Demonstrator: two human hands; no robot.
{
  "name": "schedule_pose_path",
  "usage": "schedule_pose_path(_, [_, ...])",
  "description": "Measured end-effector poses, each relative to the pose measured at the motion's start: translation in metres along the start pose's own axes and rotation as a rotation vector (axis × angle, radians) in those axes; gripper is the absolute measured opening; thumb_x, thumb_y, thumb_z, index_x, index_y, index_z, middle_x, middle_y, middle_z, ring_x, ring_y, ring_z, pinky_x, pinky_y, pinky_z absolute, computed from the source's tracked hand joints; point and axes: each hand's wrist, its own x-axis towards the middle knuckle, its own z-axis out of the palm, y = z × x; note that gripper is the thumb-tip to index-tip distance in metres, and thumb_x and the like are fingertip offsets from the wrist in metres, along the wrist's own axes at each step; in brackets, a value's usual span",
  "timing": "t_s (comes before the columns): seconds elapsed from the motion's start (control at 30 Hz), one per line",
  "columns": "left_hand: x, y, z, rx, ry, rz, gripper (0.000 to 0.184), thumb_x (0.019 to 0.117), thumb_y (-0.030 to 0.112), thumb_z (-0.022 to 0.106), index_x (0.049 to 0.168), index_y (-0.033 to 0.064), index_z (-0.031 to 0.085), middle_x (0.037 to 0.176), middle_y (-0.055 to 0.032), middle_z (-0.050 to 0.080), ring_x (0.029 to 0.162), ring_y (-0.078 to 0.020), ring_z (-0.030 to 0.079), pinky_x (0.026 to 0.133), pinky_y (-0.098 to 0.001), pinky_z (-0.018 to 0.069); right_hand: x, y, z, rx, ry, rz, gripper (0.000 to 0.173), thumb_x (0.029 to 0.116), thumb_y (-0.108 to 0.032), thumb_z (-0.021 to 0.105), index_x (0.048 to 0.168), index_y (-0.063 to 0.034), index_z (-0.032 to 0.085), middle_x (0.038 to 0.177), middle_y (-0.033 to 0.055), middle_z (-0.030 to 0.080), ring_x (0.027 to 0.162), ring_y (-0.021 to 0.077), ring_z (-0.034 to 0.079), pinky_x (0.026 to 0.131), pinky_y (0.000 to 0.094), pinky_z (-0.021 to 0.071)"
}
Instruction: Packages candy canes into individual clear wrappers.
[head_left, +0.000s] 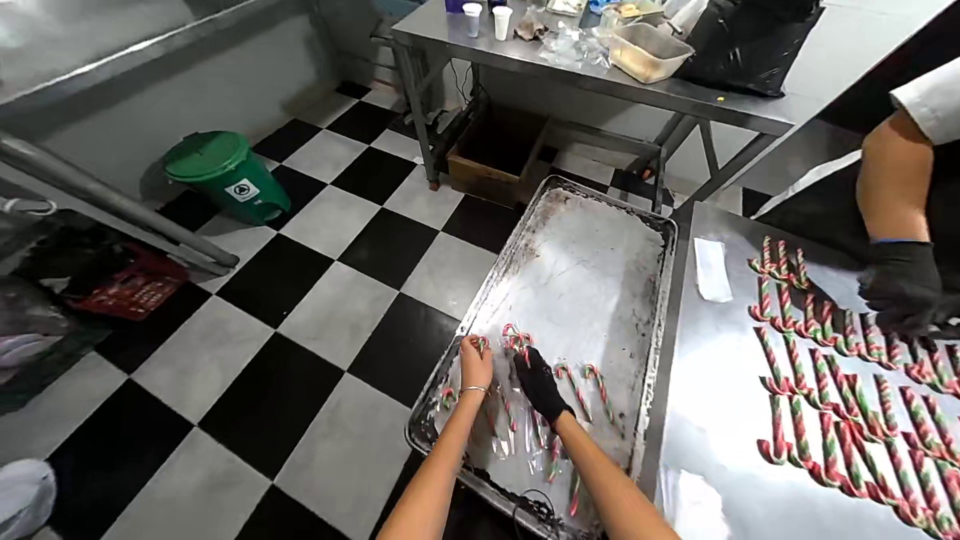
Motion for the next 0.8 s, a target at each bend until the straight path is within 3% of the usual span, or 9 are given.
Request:
schedule_pose_path(0.13, [0.004,-0.003,-0.007,0.011,-0.047,0.023,0.055,0.0989,0.004,0.061,0.148,-0.0067,0.039,0.139,-0.029,0.056,0.122,-0.0355,0.063,0.105,-0.0455,0.0512,0.013,-0.007,0.001,-0.063,-0.023,0.05,0.05,0.1076,-0.031,0.049,0.141,0.005,0.052,0.138,0.0259,0.058,0.132,0.0356,0.054,0.114,0.0476,0.0397])
schedule_pose_path(0.3, [-0.011,0.005,-0.005,0.377,-0.031,0.384,0.051,0.0985,0.018,0.065,0.143,-0.0046,0.054,0.157,-0.0277,0.041,0.149,-0.0447,0.034,0.121,-0.0554,0.0313,0.008,0.006,-0.029,-0.069,0.112,0.049,0.047,0.1086,-0.031,0.047,0.14,0.0027,0.056,0.133,0.024,0.063,0.127,0.0341,0.059,0.111,0.0491,0.0428])
schedule_pose_path(0.37, [-0.009,0.002,0.01,0.477,-0.136,0.516,0.045,0.1031,0.022,0.059,0.144,0.0016,0.057,0.16,-0.0219,0.04,0.151,-0.0434,0.03,0.123,-0.0574,0.027,0.014,0.021,-0.034,0.0,0.107,0.028,0.043,0.1085,-0.028,0.047,0.135,0.0042,0.059,0.124,0.0239,0.066,0.116,0.0322,0.064,0.105,0.0472,0.0479])
schedule_pose_path(0.4, [-0.006,0.001,0.017,0.505,-0.192,0.544,0.043,0.1044,0.022,0.056,0.144,0.0032,0.058,0.159,-0.0196,0.042,0.152,-0.042,0.031,0.123,-0.0576,0.0258,0.018,0.029,-0.032,0.064,0.1,0.005,0.041,0.1084,-0.027,0.047,0.129,0.0045,0.062,0.114,0.0216,0.068,0.105,0.0283,0.066,0.096,0.0442,0.052])
schedule_pose_path(0.5, [0.002,0.003,0.024,0.634,-0.349,0.524,0.044,0.1092,0.022,0.047,0.148,0.004,0.052,0.16,-0.0151,0.043,0.153,-0.0346,0.03,0.126,-0.0541,0.0212,0.026,0.039,-0.023,0.201,0.068,-0.037,0.041,0.1094,-0.029,0.043,0.12,0.0047,0.063,0.095,0.0156,0.064,0.083,0.0206,0.061,0.08,0.0384,0.0531])
schedule_pose_path(0.6, [0.009,-0.002,0.011,0.696,-0.441,0.534,0.048,0.1044,0.0,0.044,0.152,0.0021,0.047,0.165,-0.0122,0.035,0.155,-0.0326,0.026,0.126,-0.055,0.0183,0.024,0.027,-0.026,0.194,0.159,0.032,0.042,0.1093,-0.027,0.045,0.132,0.0051,0.06,0.117,0.0224,0.068,0.105,0.0283,0.067,0.095,0.045,0.0536])
schedule_pose_path(0.63, [0.012,-0.006,0.006,0.701,-0.439,0.553,0.05,0.1012,-0.006,0.044,0.151,0.0007,0.048,0.165,-0.0115,0.035,0.155,-0.0325,0.026,0.126,-0.0541,0.0196,0.024,0.026,-0.029,0.207,0.215,0.059,0.041,0.1096,-0.026,0.045,0.134,0.0041,0.059,0.118,0.0218,0.068,0.104,0.0284,0.069,0.093,0.0451,0.0554])
schedule_pose_path(0.7, [0.015,-0.012,0.0,0.724,-0.414,0.588,0.051,0.0997,-0.009,0.046,0.15,-0.0002,0.049,0.165,-0.0114,0.036,0.155,-0.0325,0.028,0.126,-0.0532,0.0216,0.023,0.027,-0.043,0.19,0.284,0.083,0.04,0.1102,-0.025,0.044,0.132,0.0035,0.06,0.115,0.0205,0.07,0.101,0.0288,0.07,0.091,0.0467,0.0561])
schedule_pose_path(0.8, [0.011,-0.01,0.005,0.691,-0.329,0.637,0.043,0.1007,-0.002,0.051,0.143,-0.0004,0.057,0.16,-0.0182,0.042,0.152,-0.0383,0.031,0.124,-0.0576,0.0239,0.025,0.038,-0.059,0.108,0.281,0.073,0.041,0.1105,-0.029,0.043,0.128,0.0025,0.062,0.108,0.021,0.07,0.099,0.0312,0.068,0.092,0.0509,0.0538])
